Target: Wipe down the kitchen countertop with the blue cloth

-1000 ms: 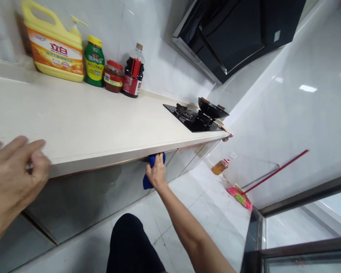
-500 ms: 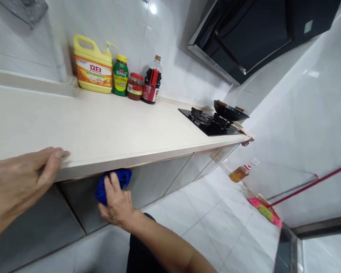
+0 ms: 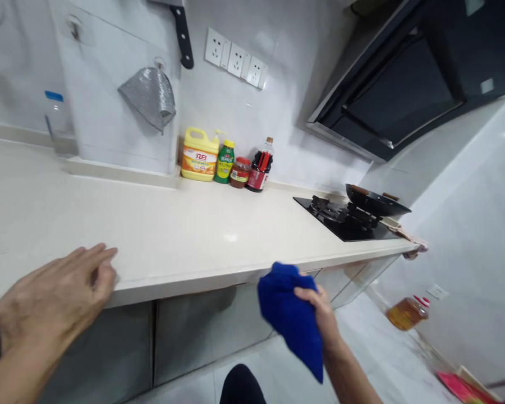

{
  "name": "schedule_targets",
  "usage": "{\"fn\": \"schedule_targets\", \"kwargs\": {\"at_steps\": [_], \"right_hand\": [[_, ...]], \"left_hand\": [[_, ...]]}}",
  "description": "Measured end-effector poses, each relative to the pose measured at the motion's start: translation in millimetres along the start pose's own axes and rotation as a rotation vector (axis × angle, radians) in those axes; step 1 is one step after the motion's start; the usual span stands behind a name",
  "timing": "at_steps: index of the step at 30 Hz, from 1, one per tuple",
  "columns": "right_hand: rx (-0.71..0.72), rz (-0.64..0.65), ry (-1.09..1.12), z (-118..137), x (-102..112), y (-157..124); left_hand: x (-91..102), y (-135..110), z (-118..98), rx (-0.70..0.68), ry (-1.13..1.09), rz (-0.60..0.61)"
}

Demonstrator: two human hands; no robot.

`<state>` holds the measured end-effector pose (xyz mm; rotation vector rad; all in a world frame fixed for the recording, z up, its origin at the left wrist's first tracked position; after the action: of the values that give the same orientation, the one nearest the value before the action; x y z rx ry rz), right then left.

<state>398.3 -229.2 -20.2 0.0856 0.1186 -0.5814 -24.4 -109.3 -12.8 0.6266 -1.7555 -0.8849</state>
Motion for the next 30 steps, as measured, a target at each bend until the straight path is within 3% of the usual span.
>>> {"fn": "schedule_targets", "kwargs": {"at_steps": [3, 5, 7, 10, 12, 15, 18, 21, 24, 27, 30], "right_hand": [[0.467, -0.032, -0.314, 58, -4, 29], [0.752, 0.057, -0.579, 81, -34, 44], [0.886, 0.27, -0.856, 84, -74, 50], [0.899, 0.618, -1.153, 65, -123, 43], [0.954, 0.603, -1.177, 53, -137, 37], [1.008, 0.444, -1.14, 29, -135, 42], [0.879, 0.495, -1.215, 0, -129, 59], [0.788, 0.582, -1.275, -12, -140, 67], [0.795, 0.701, -1.305, -9, -177, 54], [0.833, 0.818, -1.301, -6, -233, 27], [0.9, 0.936, -1.265, -4, -291, -3]], "left_hand": [[0.5, -1, -3, -0.026, 0.083, -0.021], [-0.4, -2, -1, -0.025, 0.103, -0.032], [0.6, -3, 0, -0.012, 0.112, -0.052], [5.9, -4, -5, -0.003, 0.107, -0.085], [10.3, -5, -8, -0.006, 0.101, -0.099], [15.4, -7, -11, -0.007, 0.083, -0.119], [16.7, -8, -10, -0.003, 0.054, -0.146], [13.9, -10, -7, 0.009, 0.027, -0.184], [8.2, -14, -6, 0.026, 0.016, -0.215], [5.9, -15, -6, 0.027, 0.016, -0.211], [13.0, -3, 0, 0.075, 0.001, -0.047]]}}
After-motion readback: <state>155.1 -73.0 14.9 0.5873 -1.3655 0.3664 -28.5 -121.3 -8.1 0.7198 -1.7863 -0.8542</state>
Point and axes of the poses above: each hand's wrist, its own y-axis towards the middle knuckle, its own x-axis out of the back of the hand, z = x × y, the point moved 4 cm from there along y, towards the middle knuckle, and after that the axes turned 6 degrees about -z, right-handed, at the moved point
